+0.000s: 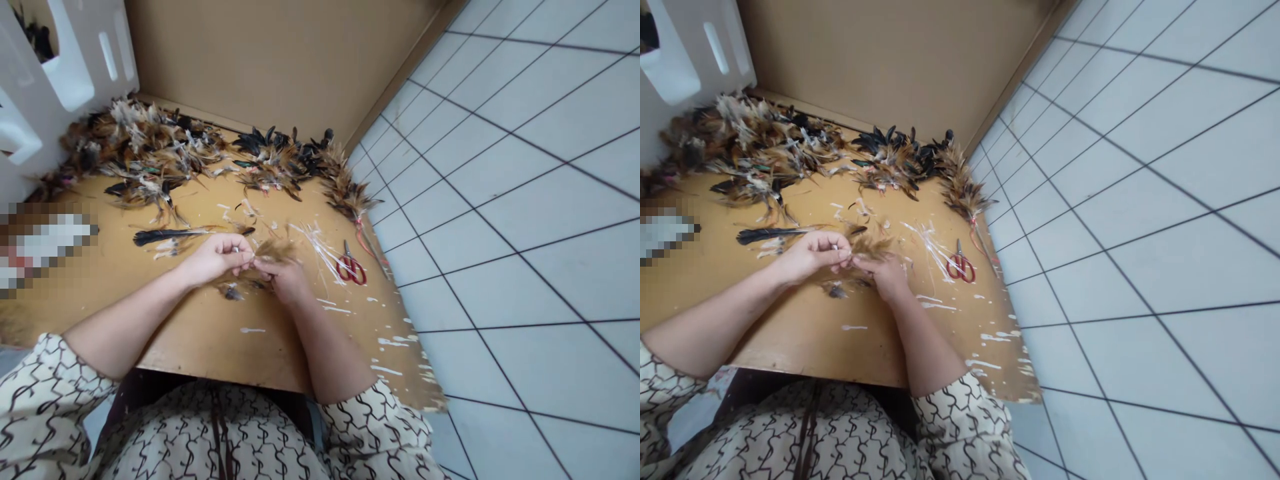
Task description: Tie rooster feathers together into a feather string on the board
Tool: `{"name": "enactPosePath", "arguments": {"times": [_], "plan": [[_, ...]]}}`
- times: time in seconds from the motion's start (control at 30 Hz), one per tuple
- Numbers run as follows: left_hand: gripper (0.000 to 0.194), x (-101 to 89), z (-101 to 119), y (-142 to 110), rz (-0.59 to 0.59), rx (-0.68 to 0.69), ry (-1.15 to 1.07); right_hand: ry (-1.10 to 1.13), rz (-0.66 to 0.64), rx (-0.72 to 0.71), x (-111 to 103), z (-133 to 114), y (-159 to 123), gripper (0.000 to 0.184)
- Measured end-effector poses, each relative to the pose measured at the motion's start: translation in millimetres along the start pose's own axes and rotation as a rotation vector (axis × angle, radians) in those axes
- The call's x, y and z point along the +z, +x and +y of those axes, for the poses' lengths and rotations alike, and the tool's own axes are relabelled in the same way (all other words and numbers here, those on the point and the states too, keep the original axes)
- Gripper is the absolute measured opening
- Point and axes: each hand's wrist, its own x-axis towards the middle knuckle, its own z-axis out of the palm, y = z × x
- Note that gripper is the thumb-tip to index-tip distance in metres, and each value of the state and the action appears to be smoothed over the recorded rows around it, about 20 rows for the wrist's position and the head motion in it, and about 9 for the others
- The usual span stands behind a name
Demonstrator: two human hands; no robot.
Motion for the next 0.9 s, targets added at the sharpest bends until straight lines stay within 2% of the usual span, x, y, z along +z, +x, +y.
{"name": "enactPosePath", "arguments": {"times": [0.13, 0.27, 0.4, 0.5, 0.63, 0.8, 0.9], "plan": [[0.014, 0.1, -3, 5, 0.203, -0.021, 0.023, -0.063, -0.013, -0.036, 12, 2, -4, 0.030], [0.012, 0.9, -7, 6, 0.361, -0.001, 0.392, -0.285, 0.037, -0.234, 17, 1, -11, 0.022], [0.012, 3.4, -11, 4, 0.366, 0.101, 0.758, -0.410, 0.109, -0.434, 17, -1, -15, 0.023], [0.011, 4.9, -11, 3, 0.326, 0.128, 0.931, -0.404, 0.128, -0.483, 17, -3, -16, 0.023], [0.012, 7.4, -8, 1, 0.250, 0.096, 1.063, -0.281, 0.161, -0.419, 19, -5, -18, 0.021], [0.016, 11.3, -6, -1, 0.220, 0.063, 1.156, -0.042, 0.171, -0.178, 21, 1, -14, 0.023], [0.017, 13.4, -7, 0, 0.229, 0.027, 1.211, 0.014, 0.220, -0.105, 23, 6, -9, 0.025]]}}
